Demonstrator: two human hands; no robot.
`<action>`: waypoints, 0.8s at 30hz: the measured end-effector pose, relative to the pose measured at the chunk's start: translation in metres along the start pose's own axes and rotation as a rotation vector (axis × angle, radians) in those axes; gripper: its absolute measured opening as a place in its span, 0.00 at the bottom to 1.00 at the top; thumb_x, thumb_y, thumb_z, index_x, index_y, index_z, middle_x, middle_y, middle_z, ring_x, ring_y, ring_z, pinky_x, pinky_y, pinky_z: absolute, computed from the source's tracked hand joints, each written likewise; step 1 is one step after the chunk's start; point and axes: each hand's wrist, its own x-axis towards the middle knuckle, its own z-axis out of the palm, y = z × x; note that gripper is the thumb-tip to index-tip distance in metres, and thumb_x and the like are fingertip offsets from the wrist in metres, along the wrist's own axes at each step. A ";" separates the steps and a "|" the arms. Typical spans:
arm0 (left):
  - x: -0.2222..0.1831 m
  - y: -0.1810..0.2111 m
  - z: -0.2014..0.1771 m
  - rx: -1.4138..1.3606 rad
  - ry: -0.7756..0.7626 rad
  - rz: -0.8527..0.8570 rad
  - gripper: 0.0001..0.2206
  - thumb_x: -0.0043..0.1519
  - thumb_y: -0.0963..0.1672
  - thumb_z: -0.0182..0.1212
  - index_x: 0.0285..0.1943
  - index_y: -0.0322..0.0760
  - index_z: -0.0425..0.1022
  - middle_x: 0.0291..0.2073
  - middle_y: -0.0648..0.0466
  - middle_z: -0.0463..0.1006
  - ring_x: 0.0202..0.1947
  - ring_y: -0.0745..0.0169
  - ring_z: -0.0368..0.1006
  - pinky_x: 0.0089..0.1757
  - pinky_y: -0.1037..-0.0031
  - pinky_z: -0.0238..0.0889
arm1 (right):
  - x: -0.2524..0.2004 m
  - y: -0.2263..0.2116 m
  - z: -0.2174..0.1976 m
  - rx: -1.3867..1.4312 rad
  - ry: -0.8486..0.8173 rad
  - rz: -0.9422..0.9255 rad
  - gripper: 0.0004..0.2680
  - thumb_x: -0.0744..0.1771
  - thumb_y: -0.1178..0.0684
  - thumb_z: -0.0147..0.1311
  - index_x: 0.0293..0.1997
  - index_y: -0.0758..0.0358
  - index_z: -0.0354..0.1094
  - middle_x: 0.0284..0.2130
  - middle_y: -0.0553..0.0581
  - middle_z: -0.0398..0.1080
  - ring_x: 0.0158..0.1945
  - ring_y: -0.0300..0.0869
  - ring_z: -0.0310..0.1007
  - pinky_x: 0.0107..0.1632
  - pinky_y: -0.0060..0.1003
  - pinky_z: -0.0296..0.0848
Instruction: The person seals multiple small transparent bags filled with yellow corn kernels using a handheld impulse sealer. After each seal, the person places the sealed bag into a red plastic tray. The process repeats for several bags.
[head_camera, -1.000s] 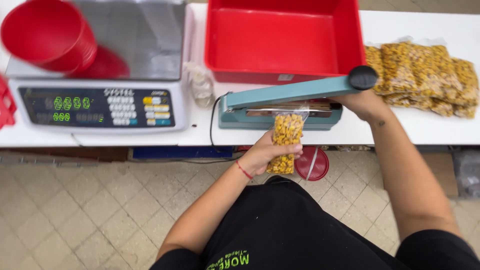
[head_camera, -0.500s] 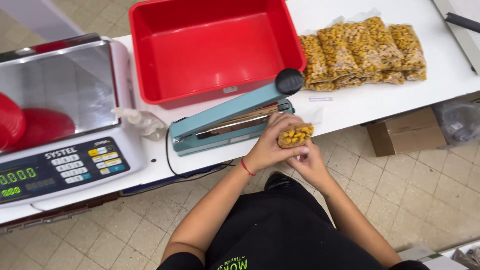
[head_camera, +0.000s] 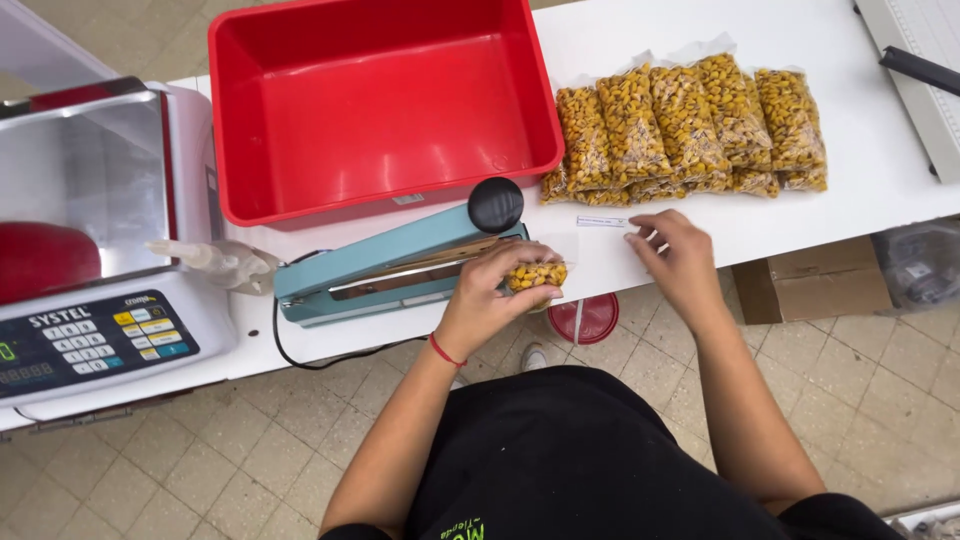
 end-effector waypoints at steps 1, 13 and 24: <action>0.000 -0.001 0.003 0.006 0.009 -0.005 0.17 0.51 0.39 0.77 0.48 0.35 0.79 0.44 0.49 0.84 0.47 0.47 0.80 0.51 0.59 0.71 | 0.005 0.003 0.001 0.003 -0.010 -0.006 0.08 0.68 0.63 0.60 0.52 0.70 0.75 0.35 0.65 0.74 0.34 0.52 0.76 0.38 0.43 0.77; 0.007 0.004 0.042 0.050 0.105 0.027 0.16 0.52 0.39 0.77 0.49 0.35 0.80 0.43 0.50 0.84 0.46 0.48 0.80 0.50 0.59 0.71 | 0.035 0.026 0.009 -0.062 -0.160 -0.024 0.05 0.65 0.61 0.64 0.42 0.67 0.77 0.28 0.59 0.73 0.31 0.49 0.74 0.37 0.44 0.74; 0.012 0.024 0.039 0.135 0.082 -0.016 0.12 0.59 0.42 0.71 0.52 0.37 0.81 0.45 0.49 0.84 0.46 0.48 0.80 0.50 0.59 0.70 | 0.036 0.033 0.001 -0.064 -0.206 -0.018 0.05 0.65 0.60 0.64 0.41 0.66 0.78 0.27 0.58 0.74 0.30 0.47 0.74 0.38 0.41 0.74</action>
